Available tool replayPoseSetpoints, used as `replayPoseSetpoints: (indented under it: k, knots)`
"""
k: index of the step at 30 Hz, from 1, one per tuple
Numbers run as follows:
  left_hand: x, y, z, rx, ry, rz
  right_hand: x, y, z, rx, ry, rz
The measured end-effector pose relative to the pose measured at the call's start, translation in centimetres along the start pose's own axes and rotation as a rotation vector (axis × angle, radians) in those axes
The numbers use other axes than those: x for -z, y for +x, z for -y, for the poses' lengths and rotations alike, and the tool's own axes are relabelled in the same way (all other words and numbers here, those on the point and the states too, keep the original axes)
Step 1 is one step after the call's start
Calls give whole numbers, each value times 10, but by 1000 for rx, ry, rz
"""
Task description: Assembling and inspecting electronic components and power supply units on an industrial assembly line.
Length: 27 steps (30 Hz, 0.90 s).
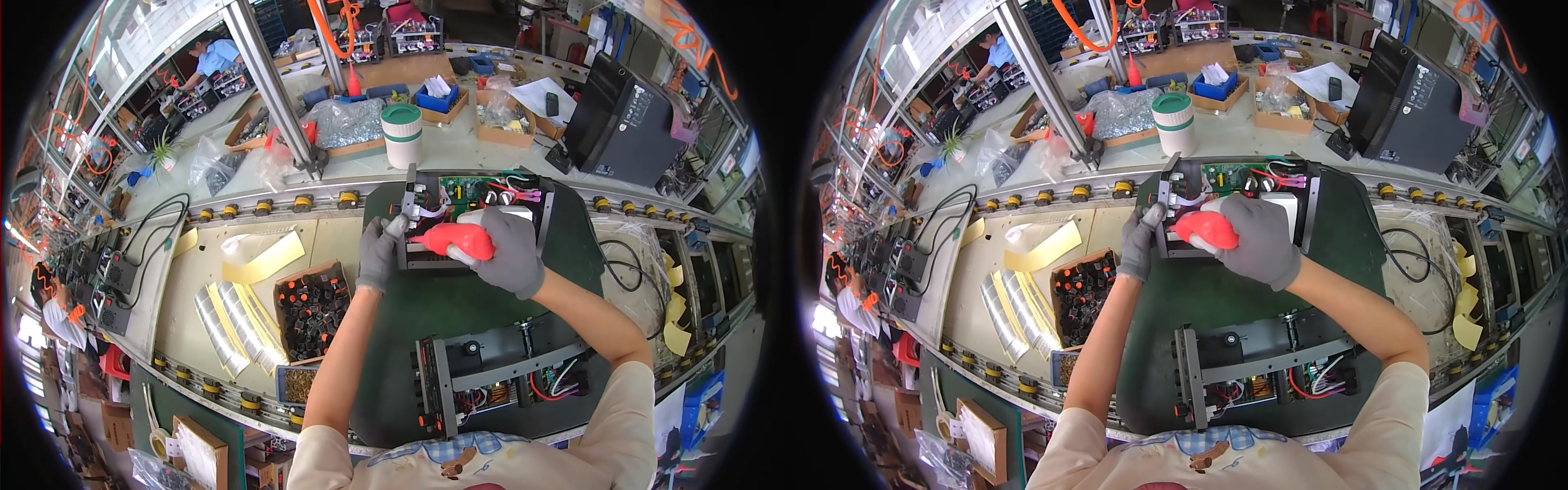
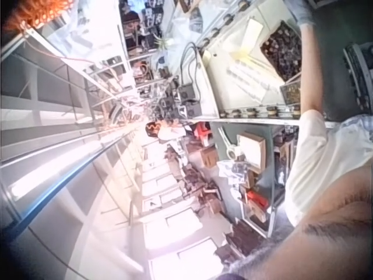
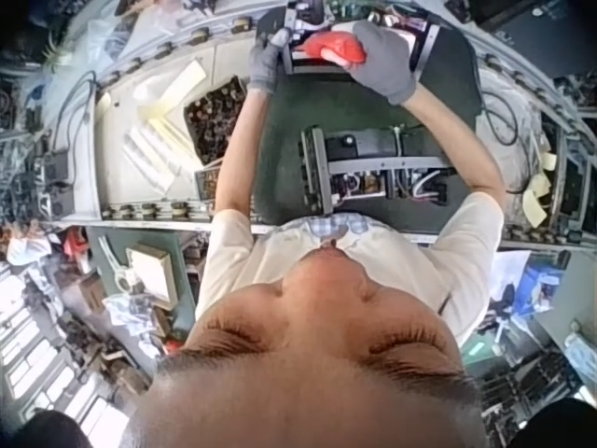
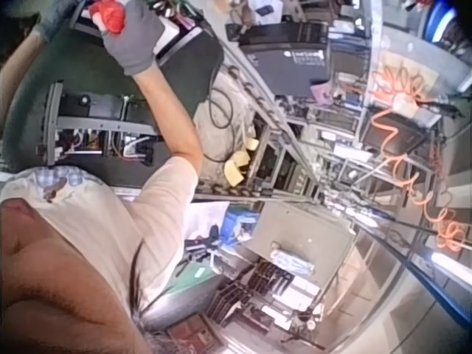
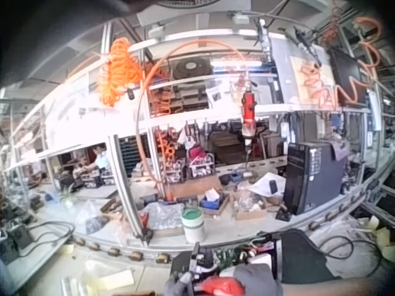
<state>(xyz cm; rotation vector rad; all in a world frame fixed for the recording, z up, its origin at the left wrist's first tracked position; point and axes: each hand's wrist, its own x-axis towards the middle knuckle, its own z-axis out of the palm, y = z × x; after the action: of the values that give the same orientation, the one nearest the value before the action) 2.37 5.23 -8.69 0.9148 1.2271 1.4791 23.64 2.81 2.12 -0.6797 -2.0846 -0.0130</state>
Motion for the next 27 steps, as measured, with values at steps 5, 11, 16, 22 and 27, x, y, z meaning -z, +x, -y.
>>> replayPoseSetpoints:
  k: [5,11,16,22,27]
  knots:
    - [-4,0,0,24,-35,4,-5,-1,-5,-36,23,26]
    - [0,2,5,24,-8,6,2,2,-15,-308,172,0]
    - [-4,3,0,13,-70,-15,14,3,-2,-90,47,-139]
    - [-8,0,-4,35,-123,4,10,4,-5,5,-58,-130]
    - [-6,-1,-5,36,-142,-15,10,5,1,-5,-18,-65]
